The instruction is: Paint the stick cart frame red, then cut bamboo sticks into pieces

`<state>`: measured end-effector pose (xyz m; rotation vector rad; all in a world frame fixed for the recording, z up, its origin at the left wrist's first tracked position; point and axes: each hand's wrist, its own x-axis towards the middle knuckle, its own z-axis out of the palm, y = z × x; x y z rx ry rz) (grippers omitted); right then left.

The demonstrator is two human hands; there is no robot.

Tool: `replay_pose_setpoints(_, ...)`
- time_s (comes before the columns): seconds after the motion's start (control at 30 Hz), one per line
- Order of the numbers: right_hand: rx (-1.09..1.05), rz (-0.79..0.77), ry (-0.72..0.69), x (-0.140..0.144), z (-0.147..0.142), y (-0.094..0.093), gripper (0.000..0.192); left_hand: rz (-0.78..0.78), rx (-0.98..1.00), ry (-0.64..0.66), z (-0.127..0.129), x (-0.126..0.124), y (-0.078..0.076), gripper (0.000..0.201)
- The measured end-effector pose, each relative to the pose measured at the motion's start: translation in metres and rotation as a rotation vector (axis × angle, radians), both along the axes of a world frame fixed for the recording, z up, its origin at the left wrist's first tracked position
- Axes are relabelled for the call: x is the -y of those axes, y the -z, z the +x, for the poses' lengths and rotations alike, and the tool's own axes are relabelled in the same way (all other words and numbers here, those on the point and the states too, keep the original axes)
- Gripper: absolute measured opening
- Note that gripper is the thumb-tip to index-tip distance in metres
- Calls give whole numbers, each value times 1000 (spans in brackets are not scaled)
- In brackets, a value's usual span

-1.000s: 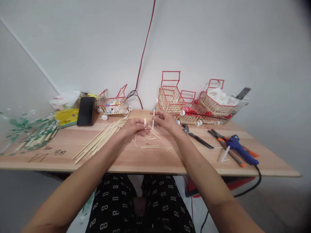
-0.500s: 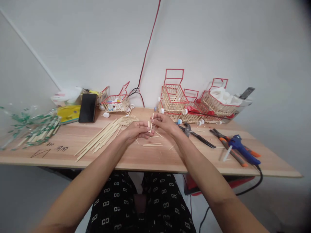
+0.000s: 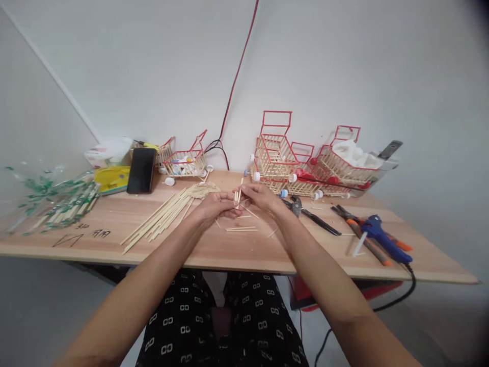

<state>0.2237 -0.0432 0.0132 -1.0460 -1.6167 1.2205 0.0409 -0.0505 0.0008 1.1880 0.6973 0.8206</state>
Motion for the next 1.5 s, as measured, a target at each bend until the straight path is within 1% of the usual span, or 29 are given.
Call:
replay_pose_setpoints(0.1, 67, 25, -38, 4, 1, -2, 44, 19, -5, -1, 0, -1, 1, 23)
replay_pose_setpoints(0.2, 96, 33, -51, 7, -1, -4, 41, 22, -29, 27, 0, -1, 2, 25)
replay_pose_setpoints(0.33, 30, -24, -25, 7, -4, -4, 42, 3, -48, 29, -1, 0, 1, 27)
replay_pose_setpoints(0.43, -21, -71, -7, 3, -3, -3, 41, -28, -20, 33, -2, 1, -2, 26)
replay_pose_setpoints(0.53, -63, -98, 0, 1, 1, -2, 40, -46, 42, 91, -5, 3, -4, 29)
replay_pose_setpoints(0.63, -106, -111, 18, 0, 5, -4, 40, -24, 74, 134, -6, 6, -7, 38)
replay_pose_setpoints(0.83, -133, -113, 32, 2, 4, -7, 39, 67, 30, 45, 0, 12, -12, 40)
replay_pose_setpoints(1.03, -125, -88, 55, 3, 3, -6, 38, 74, 8, -12, 4, 10, -8, 42)
replay_pose_setpoints(1.13, -96, -74, 54, 2, 3, -5, 37, 70, 7, 10, 3, 10, -7, 41)
replay_pose_setpoints(1.37, -89, -72, 77, 0, 4, -5, 36, 17, 83, 82, 1, 8, -5, 30)
replay_pose_setpoints(1.5, -70, -70, 65, 0, 2, -5, 36, 26, 71, 74, 1, 7, -2, 32)
